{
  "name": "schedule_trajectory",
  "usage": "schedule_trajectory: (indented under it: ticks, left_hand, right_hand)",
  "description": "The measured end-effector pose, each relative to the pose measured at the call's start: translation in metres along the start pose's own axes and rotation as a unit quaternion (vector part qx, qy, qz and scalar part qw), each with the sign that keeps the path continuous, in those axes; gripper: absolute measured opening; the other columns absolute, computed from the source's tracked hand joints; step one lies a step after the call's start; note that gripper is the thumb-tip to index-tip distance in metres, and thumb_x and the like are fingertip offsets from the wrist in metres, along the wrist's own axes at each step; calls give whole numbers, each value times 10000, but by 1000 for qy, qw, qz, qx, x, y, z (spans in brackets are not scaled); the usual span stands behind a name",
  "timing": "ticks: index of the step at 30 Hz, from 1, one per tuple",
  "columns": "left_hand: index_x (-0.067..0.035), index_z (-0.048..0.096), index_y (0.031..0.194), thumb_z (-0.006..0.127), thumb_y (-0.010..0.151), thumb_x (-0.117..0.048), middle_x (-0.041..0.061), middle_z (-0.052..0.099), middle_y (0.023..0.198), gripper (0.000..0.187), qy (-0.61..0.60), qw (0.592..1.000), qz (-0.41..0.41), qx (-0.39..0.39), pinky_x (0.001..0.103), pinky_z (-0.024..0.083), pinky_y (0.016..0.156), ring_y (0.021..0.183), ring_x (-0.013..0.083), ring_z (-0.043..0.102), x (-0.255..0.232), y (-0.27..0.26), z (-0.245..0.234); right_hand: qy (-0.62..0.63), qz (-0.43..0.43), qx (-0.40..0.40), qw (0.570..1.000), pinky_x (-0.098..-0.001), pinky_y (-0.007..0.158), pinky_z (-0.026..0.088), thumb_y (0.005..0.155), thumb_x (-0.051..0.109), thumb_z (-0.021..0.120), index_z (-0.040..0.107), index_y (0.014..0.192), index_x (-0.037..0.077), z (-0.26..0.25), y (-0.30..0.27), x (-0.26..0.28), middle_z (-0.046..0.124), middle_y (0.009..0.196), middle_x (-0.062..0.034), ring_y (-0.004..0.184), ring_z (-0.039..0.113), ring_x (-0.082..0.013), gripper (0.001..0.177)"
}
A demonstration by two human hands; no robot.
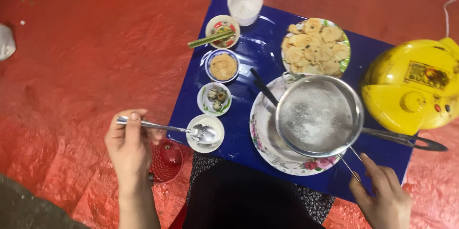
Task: Mixing and straining ingredients in a bowl to prepare food.
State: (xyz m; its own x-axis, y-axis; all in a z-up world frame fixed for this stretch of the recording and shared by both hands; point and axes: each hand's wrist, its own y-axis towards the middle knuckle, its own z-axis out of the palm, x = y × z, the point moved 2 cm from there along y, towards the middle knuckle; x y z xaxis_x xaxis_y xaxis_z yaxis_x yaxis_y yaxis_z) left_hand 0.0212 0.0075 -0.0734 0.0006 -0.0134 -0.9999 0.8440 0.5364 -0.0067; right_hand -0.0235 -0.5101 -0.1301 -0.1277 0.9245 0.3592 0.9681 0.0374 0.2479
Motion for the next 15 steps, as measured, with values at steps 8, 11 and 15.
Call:
schedule_trajectory:
  ticks: [8, 11, 15]
  left_hand:
    - [28, 605, 1056, 555, 1079, -180, 184, 634, 658, 215, -198, 972, -1, 130, 250, 553, 470, 533, 224, 665, -35, -11, 90]
    - [6, 617, 983, 476, 1070, -240, 174, 587, 877, 297, -1, 961, 142, 239, 300, 690, 618, 628, 245, 750, -65, -29, 128]
    - [-41, 677, 1029, 484, 1056, -225, 147, 682, 936, 268, 76, 880, 354, 308, 285, 662, 717, 807, 216, 760, -58, -40, 149]
  right_hand:
    - [-127, -23, 11, 992, -359, 586, 568, 924, 268, 736, 694, 1371, 246, -8, 11, 30, 674, 1045, 67, 734, 677, -141, 450]
    - [-100, -52, 5, 994, -299, 611, 539, 939, 231, 711, 678, 1350, 197, -18, 18, 39, 673, 1003, 70, 763, 662, -89, 413]
    - [-101, -44, 5, 994, -285, 584, 511, 944, 198, 692, 667, 1343, 176, -27, 18, 43, 651, 957, 56, 780, 643, -84, 401]
